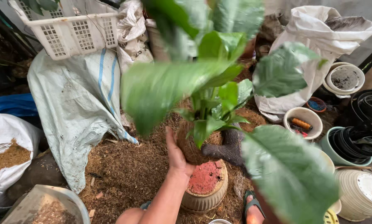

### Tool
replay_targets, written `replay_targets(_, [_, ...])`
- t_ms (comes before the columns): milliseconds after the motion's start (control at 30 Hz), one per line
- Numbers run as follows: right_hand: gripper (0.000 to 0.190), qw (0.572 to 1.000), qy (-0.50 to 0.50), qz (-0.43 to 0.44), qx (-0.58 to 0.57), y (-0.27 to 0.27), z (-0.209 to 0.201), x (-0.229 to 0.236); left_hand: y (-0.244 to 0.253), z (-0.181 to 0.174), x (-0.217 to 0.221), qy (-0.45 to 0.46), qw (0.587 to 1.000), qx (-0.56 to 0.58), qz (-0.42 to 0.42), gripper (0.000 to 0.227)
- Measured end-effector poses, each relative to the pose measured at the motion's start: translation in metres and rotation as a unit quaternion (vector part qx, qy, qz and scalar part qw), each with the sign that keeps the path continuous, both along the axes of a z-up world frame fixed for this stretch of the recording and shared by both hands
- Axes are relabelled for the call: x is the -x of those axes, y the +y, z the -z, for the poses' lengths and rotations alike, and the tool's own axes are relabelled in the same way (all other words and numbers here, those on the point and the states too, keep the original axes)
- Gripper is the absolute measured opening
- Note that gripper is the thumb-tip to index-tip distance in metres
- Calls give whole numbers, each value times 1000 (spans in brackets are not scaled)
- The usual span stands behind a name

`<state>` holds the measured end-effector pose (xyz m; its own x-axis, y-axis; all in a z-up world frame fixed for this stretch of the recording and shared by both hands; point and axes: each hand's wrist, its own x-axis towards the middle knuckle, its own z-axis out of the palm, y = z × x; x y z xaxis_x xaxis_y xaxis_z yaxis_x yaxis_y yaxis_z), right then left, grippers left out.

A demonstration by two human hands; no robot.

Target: The person holds a plant with a root ball wrapped in coconut coir and uses twine to tie it securely. They wrap the twine around the base multiple times, adjusting the plant's position to ensure even coverage.

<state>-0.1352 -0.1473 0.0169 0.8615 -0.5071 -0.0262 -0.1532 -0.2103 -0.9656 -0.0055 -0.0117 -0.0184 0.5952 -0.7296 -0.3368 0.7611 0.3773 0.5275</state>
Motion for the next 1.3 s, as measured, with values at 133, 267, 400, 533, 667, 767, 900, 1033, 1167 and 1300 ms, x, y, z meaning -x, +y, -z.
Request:
replay_targets(133, [81,977,-65,-31,-200,-4,22,-1,-5,18,5,19,999,41,-12,72])
replay_targets(267, [87,971,-208,-63,94,2,11,-16,-2,19,12,26,999,31,-35,62])
replay_targets(400, [92,991,-120,55,28,16,0,-16,-2,12,15,-8,998,17,-55,60])
replay_targets(533, [82,941,-204,120,241,31,1,-20,-5,14,14,35,996,30,-71,59])
replay_targets(667, [92,908,-337,133,208,34,43,-36,-6,17,26,32,994,64,-80,62])
replay_targets(767, [83,896,-359,168,198,27,76,-35,-2,11,28,27,993,89,-71,64])
replay_targets(900, [56,856,-101,294,414,-3,123,-35,-1,2,22,11,996,1,-85,63])
replay_targets(1033, [48,870,-435,197,-122,-23,179,-57,-4,9,27,3,994,65,-85,63])
replay_targets(1167, [35,892,-403,114,-168,-56,185,-58,-1,-1,22,-20,995,67,-67,64])
replay_targets(1300, [38,877,-276,152,-363,-63,144,-31,4,-18,16,-12,999,28,-16,72])
